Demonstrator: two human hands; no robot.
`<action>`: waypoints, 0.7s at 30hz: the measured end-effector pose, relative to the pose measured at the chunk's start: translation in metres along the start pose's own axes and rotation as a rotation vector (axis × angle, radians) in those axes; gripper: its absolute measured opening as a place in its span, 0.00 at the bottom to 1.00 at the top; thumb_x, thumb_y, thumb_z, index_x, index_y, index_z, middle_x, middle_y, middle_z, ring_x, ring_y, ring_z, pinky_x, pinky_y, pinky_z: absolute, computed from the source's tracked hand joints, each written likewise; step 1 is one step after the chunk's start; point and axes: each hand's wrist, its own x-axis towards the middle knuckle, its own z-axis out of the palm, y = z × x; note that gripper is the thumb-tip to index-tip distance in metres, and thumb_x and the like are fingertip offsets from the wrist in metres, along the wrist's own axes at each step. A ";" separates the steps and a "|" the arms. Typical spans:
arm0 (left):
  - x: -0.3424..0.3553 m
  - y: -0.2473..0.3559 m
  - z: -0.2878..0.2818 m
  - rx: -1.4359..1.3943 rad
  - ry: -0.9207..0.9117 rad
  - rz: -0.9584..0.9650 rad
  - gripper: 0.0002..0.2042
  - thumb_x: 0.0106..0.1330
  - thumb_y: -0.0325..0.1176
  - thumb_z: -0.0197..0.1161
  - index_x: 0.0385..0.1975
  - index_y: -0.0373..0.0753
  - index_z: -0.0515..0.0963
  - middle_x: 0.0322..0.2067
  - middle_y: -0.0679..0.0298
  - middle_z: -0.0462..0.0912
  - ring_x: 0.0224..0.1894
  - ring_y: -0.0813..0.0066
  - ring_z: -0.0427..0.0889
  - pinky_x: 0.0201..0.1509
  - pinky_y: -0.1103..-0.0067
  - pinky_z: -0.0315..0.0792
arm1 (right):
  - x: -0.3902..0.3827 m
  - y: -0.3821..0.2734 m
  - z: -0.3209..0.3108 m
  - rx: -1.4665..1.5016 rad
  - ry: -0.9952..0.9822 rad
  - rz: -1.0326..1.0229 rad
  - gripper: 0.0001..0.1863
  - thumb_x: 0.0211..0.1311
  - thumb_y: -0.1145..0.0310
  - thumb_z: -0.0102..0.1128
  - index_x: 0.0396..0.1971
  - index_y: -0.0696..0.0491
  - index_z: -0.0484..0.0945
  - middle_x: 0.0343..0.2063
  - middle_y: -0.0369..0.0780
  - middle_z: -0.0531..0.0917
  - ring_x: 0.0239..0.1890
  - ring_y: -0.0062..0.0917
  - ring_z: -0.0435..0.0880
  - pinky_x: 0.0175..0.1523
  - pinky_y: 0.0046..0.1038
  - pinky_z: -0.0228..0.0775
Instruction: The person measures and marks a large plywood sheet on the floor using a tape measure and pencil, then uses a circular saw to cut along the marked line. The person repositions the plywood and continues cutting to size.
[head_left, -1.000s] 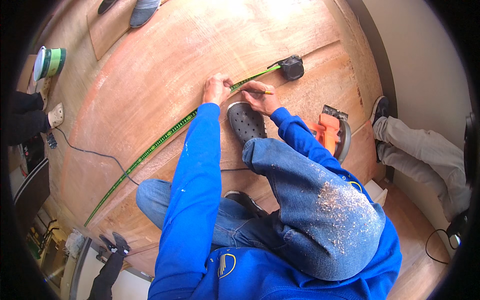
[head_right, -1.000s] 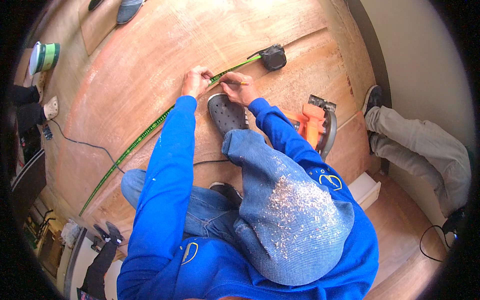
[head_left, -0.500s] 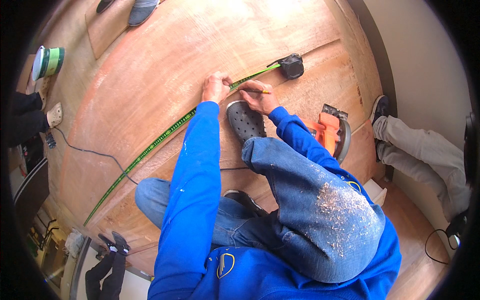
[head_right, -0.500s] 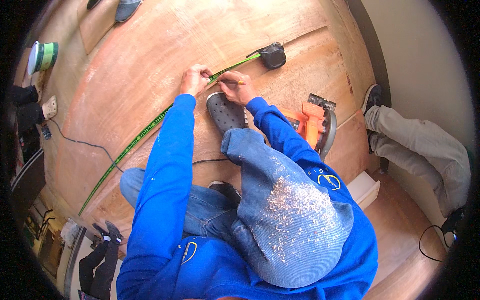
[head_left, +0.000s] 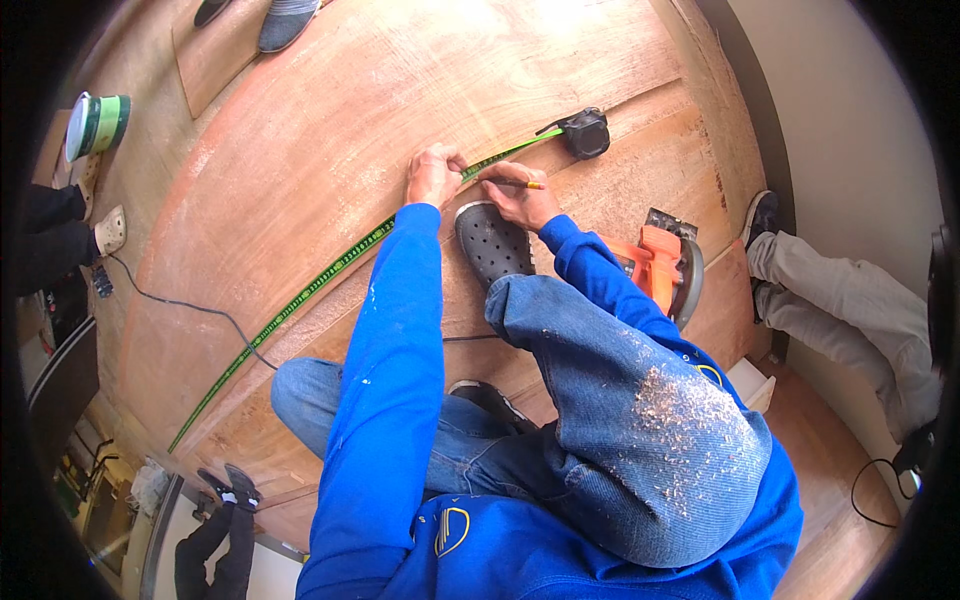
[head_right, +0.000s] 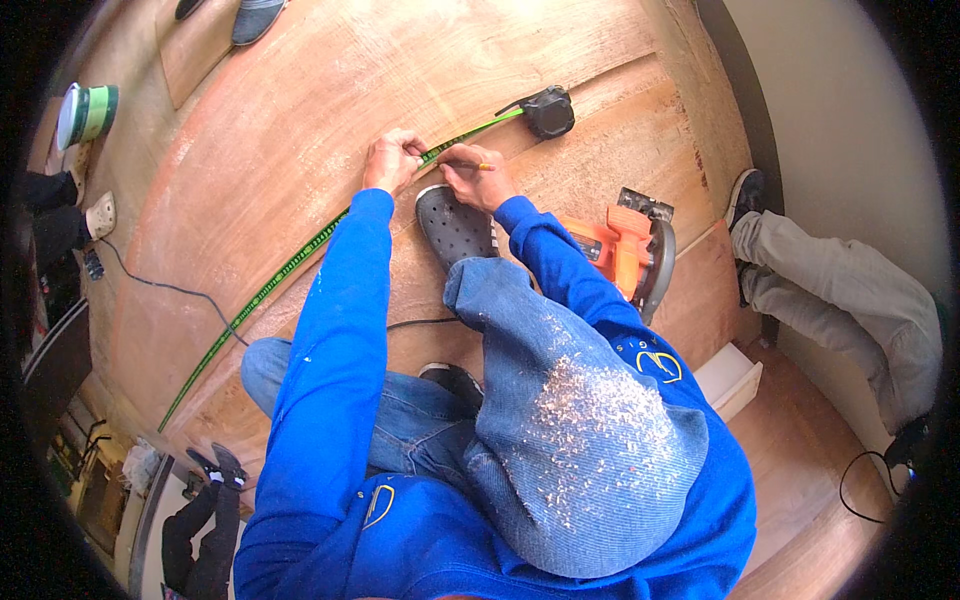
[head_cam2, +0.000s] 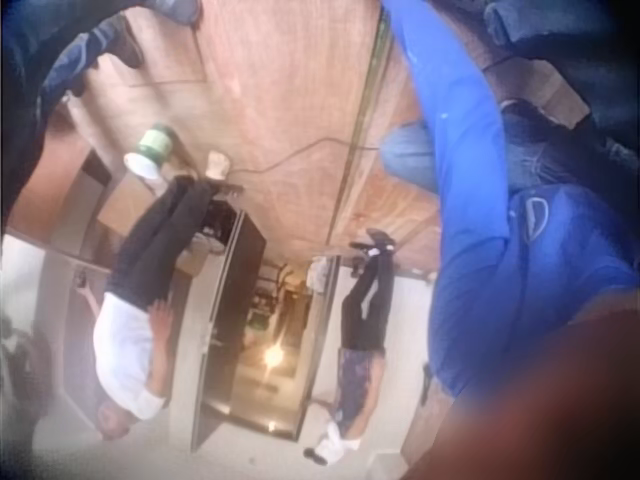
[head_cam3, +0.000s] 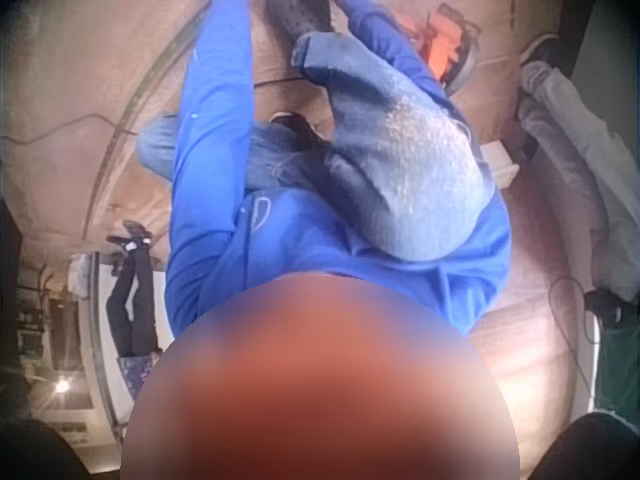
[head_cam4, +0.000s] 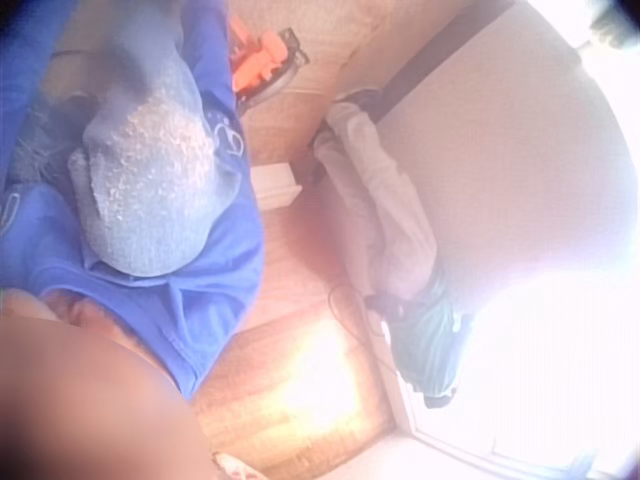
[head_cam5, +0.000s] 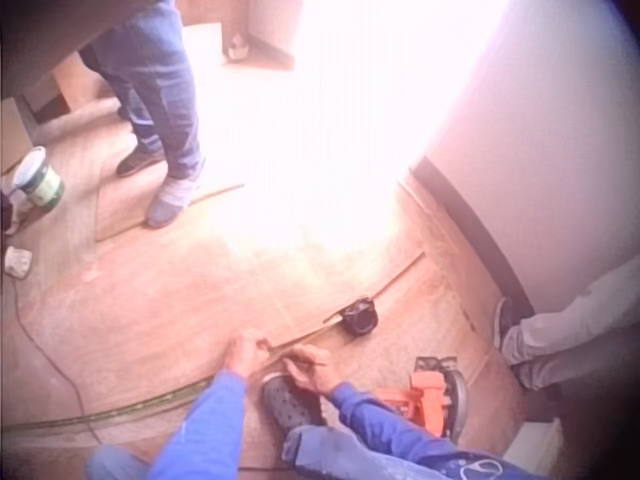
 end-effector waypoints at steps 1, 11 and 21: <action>0.000 0.001 0.000 0.017 -0.007 0.003 0.11 0.51 0.17 0.66 0.32 0.38 0.88 0.31 0.56 0.88 0.37 0.64 0.88 0.44 0.71 0.82 | 0.000 0.000 0.000 -0.004 -0.010 0.028 0.10 0.63 0.68 0.65 0.41 0.56 0.86 0.36 0.45 0.89 0.41 0.33 0.89 0.49 0.33 0.81; 0.002 -0.002 0.003 0.041 -0.010 -0.007 0.11 0.51 0.17 0.69 0.32 0.38 0.87 0.31 0.61 0.87 0.35 0.71 0.87 0.43 0.75 0.82 | -0.003 -0.006 -0.001 0.078 0.053 0.024 0.09 0.61 0.67 0.66 0.37 0.55 0.85 0.33 0.46 0.87 0.39 0.38 0.87 0.47 0.36 0.80; 0.008 -0.015 0.012 0.072 0.037 0.051 0.10 0.50 0.21 0.66 0.27 0.47 0.88 0.29 0.58 0.88 0.36 0.60 0.89 0.44 0.65 0.82 | -0.011 -0.270 -0.205 0.870 -0.366 -0.769 0.10 0.73 0.66 0.55 0.43 0.53 0.82 0.30 0.41 0.84 0.27 0.24 0.78 0.30 0.27 0.68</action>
